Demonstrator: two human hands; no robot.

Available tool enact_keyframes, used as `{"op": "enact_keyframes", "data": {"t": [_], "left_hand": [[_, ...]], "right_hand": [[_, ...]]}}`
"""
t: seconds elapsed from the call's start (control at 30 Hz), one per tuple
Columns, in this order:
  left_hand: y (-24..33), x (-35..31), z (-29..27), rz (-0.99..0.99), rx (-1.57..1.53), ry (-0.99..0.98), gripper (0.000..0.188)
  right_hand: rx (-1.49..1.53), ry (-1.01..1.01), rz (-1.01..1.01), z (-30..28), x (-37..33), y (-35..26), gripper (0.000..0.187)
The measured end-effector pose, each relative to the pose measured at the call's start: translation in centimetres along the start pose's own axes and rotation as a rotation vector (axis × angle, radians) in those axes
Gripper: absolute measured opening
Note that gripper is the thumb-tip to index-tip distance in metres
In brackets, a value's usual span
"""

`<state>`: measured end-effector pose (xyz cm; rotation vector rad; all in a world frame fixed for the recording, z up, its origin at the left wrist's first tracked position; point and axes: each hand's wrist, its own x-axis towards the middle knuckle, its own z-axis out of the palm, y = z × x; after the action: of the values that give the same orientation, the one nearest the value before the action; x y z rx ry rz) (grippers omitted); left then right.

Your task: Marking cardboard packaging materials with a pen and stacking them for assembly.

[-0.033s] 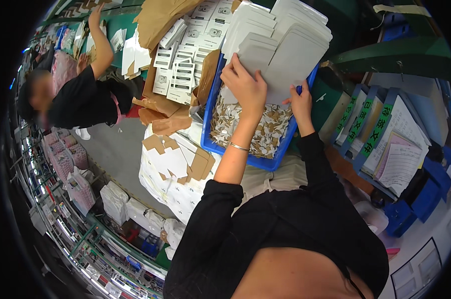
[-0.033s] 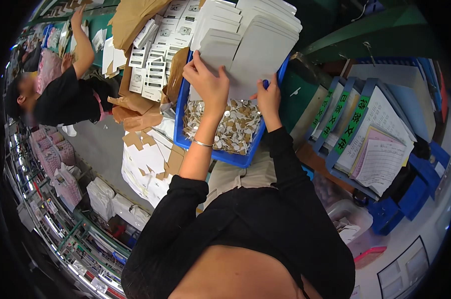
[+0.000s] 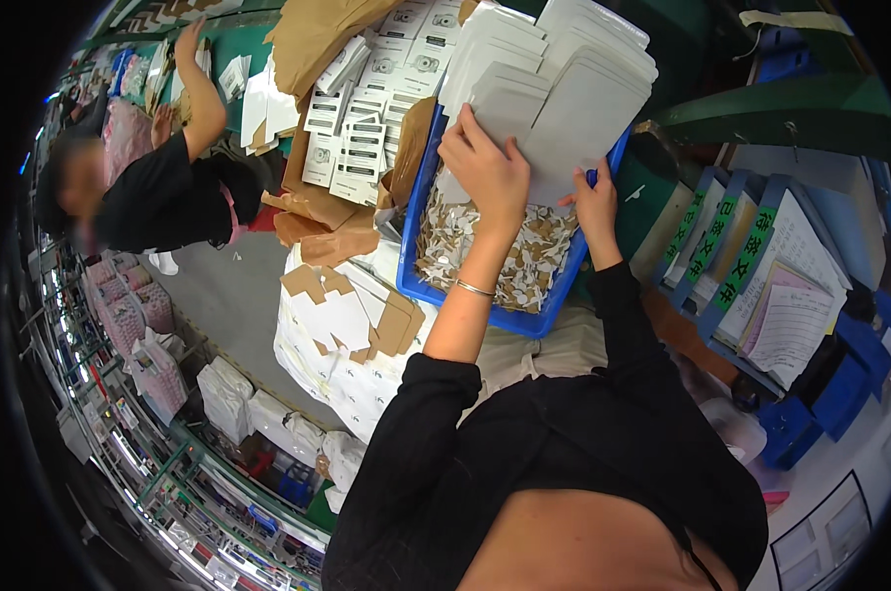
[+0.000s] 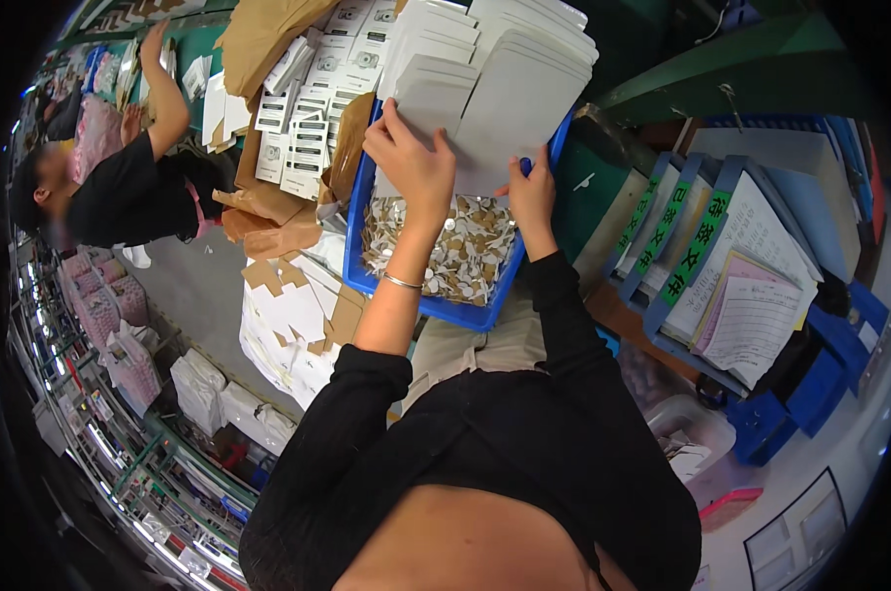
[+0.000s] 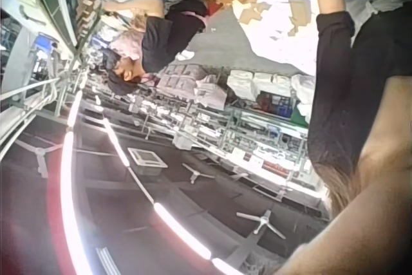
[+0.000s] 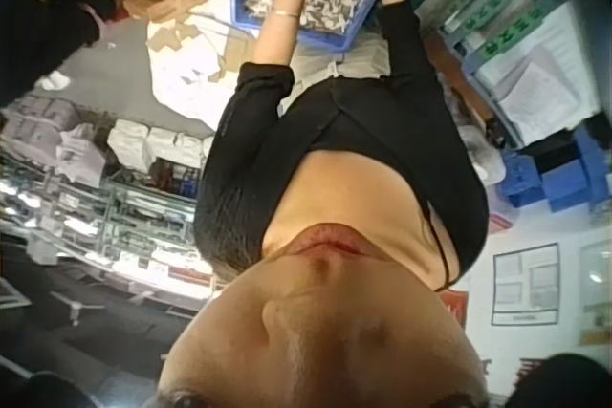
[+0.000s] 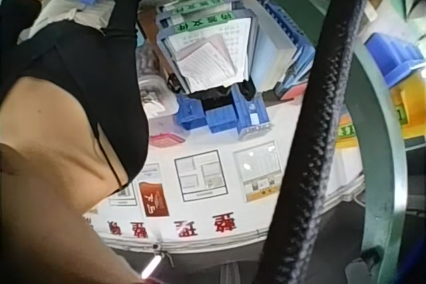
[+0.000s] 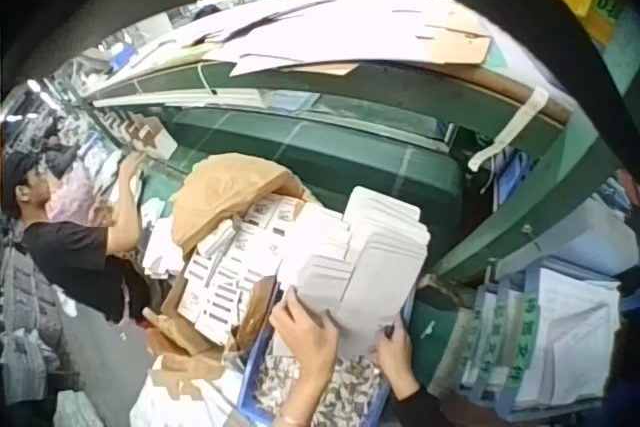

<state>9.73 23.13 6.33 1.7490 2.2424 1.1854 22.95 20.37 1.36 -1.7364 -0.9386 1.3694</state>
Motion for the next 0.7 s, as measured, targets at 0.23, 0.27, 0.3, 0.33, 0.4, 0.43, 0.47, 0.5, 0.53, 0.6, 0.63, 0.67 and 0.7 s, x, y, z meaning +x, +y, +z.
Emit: {"op": "enact_keyframes", "data": {"t": [0.23,0.27,0.3,0.33,0.4,0.43,0.47,0.5,0.53,0.6,0.63,0.67,0.7], "left_hand": [[1.4,0.4,0.2,0.038,0.141,0.083,0.062],[1.6,0.5,0.0,0.037,0.139,0.081,0.062],[1.6,0.7,-0.5,-0.023,0.055,0.003,0.059],[1.5,1.2,-1.2,-0.082,-0.029,-0.075,0.057],[0.9,1.8,-2.8,-0.200,-0.199,-0.229,0.052],[0.2,1.8,-3.3,-0.112,-0.218,-0.189,0.048],[-0.7,1.7,-3.9,-0.026,-0.238,-0.148,0.043],[-1.6,1.4,-4.4,-0.025,-0.252,-0.153,0.043],[-2.5,0.9,-5.5,-0.013,-0.332,-0.188,0.044],[-4.2,-0.3,-6.5,-0.011,-0.410,-0.217,0.045],[-5.2,-1.1,-7.0,-0.029,-0.494,-0.198,0.040],[-6.2,-1.9,-7.1,-0.045,-0.581,-0.175,0.036],[-7.2,-2.9,-7.1,-0.063,-0.666,-0.152,0.033]], "right_hand": [[-0.028,0.044,-0.025,0.4,0.7,0.9,0.051],[-0.030,0.046,-0.024,0.3,0.6,0.8,0.051],[-0.027,0.058,-0.013,0.2,0.6,0.6,0.050],[-0.023,0.069,-0.004,0.1,0.4,0.1,0.050],[-0.016,0.092,0.013,-0.2,0.0,-0.9,0.050],[-0.021,0.094,0.010,-0.7,-0.2,-1.3,0.050],[-0.135,0.139,-0.144,-1.2,-0.4,-1.6,0.047],[-0.252,0.195,-0.295,-2.0,-0.5,-1.8,0.045],[-0.369,0.242,-0.443,-2.7,-0.8,-1.9,0.043],[-0.493,0.277,-0.592,-3.6,-1.9,-2.3,0.041],[-0.470,0.168,-0.581,-4.0,-2.8,-2.6,0.043],[-0.449,0.061,-0.570,-4.4,-3.5,-2.9,0.046],[-0.427,-0.047,-0.556,-4.7,-4.1,-3.0,0.048]]}}
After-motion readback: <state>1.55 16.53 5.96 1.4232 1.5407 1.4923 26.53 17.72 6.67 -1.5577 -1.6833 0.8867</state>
